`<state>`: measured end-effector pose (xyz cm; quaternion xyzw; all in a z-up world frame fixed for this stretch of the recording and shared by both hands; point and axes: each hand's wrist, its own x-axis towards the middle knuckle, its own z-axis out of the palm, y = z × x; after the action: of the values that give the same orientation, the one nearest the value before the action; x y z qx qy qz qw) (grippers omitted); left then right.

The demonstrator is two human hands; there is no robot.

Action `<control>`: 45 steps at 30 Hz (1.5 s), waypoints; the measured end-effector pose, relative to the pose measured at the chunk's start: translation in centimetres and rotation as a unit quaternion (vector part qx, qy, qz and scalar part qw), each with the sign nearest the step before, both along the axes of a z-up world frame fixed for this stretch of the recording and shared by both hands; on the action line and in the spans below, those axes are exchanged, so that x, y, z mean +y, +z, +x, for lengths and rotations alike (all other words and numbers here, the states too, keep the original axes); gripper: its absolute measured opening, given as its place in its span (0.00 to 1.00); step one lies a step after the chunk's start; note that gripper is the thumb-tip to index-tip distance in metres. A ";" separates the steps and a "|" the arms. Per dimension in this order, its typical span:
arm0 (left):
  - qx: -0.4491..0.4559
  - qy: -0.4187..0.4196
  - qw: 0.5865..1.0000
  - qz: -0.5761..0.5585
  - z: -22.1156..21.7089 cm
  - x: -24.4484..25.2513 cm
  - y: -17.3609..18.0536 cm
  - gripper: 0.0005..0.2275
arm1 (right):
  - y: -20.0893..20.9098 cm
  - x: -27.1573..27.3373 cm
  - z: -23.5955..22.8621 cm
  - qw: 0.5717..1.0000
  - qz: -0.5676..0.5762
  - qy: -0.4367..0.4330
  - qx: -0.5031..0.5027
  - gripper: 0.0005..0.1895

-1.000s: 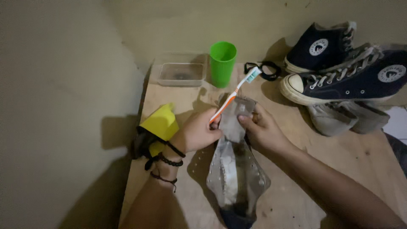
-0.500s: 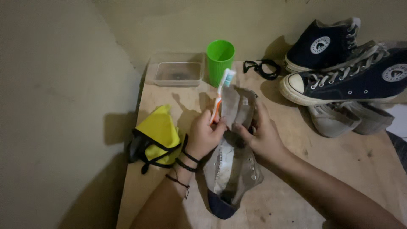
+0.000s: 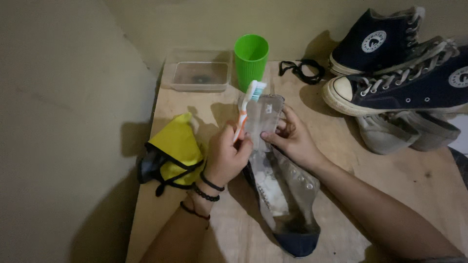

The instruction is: The person cleans a shoe using a toothbrush, dipping it into a cup of liquid and scrubbing the interior fabric and exterior surfaces.

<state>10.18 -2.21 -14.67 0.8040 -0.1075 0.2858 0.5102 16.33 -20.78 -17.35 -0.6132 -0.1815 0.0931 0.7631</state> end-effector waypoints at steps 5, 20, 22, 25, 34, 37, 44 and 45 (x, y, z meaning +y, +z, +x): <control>0.038 0.001 0.999 0.009 -0.1 0.7 -0.8 0.07 | 1.3 0.0 -0.9 1.000 0.026 0.001 0.000 0.43; 0.096 -0.009 0.986 -0.134 0.9 0.7 -1.7 0.15 | 0.1 -0.8 -0.5 0.999 0.041 -0.026 0.014 0.36; 0.122 -0.006 0.983 -0.137 1.4 0.9 -2.3 0.16 | 0.4 -0.8 -0.5 0.998 0.050 -0.024 0.021 0.35; 0.143 -0.026 0.974 -0.174 2.0 1.2 -3.2 0.17 | 0.0 -1.1 -0.2 0.997 0.071 -0.021 0.037 0.35; 0.158 -0.101 0.945 -0.269 3.0 1.6 -5.5 0.18 | -1.3 -1.3 0.4 0.996 0.076 -0.008 0.039 0.36; 0.157 -0.105 0.946 -0.265 2.8 1.8 -5.2 0.18 | 0.2 -1.1 -0.5 0.998 0.059 -0.009 0.009 0.40; 0.133 -0.075 0.962 -0.225 2.5 2.1 -3.3 0.18 | 1.7 -0.8 -1.2 1.000 0.022 -0.005 -0.022 0.37; 0.132 -0.074 0.962 -0.226 2.8 3.0 -3.3 0.18 | 0.4 -1.2 -0.6 1.000 0.022 -0.004 -0.023 0.37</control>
<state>12.93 0.79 -18.00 0.6882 -0.0313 0.1557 0.7079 15.70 -21.95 -16.92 -0.5992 -0.1986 0.0725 0.7722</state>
